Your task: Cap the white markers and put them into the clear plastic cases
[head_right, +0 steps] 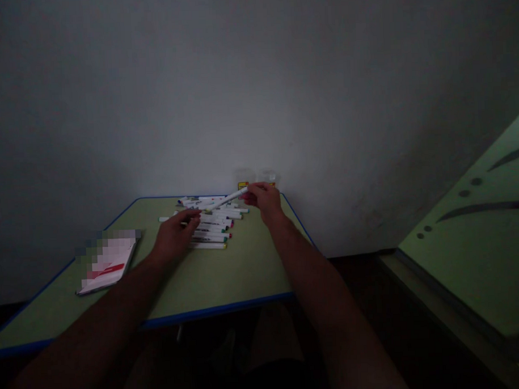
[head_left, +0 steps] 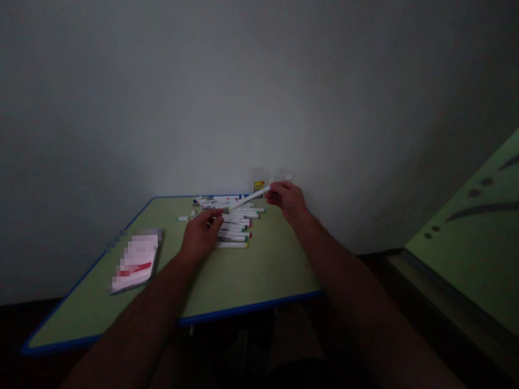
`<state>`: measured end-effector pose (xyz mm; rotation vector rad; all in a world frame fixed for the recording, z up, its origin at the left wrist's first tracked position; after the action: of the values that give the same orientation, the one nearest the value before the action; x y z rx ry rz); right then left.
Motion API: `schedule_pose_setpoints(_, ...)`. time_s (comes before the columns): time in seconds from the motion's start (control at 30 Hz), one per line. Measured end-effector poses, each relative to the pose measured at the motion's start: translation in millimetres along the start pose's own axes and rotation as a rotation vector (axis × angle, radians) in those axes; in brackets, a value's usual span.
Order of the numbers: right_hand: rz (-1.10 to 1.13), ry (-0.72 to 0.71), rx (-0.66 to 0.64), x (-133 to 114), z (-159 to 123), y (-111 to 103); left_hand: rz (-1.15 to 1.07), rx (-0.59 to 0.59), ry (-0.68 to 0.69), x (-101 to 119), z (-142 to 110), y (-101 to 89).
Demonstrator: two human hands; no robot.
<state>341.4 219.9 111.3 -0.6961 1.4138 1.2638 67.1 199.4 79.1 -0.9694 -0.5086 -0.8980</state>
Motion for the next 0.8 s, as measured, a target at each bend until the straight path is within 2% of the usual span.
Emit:
schedule_pose_setpoints(0.27, -0.050, -0.261, 0.307, -83.8, 54.6, -64.3, 0.031, -0.010, 0.037, 5.5, -0.2, 0.4)
schedule_pose_setpoints(0.43, -0.127, -0.373, 0.433, -115.6, 73.6, -86.5, 0.051, -0.012, 0.022, 1.9, 0.1, 1.1)
schedule_pose_setpoints(0.6, -0.338, -0.413, 0.461, -122.8, 97.3, -81.9, 0.069, -0.008, 0.037, -2.1, 1.4, 2.1)
schedule_pose_setpoints(0.8, -0.786, -0.346, 0.377, -108.3, 128.2, -58.2, 0.073, -0.016, 0.043, 0.0, 0.5, 2.6)
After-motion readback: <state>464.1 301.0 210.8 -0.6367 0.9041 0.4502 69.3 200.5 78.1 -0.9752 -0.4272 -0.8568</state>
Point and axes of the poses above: each hand's wrist, its own z-axis towards the middle knuckle, its own y-axis out of the palm, x = y × z, the point moved 10 cm from there along z, towards the middle knuckle, and after that the axes turned 2 degrees about x, right-handed, at the moved point
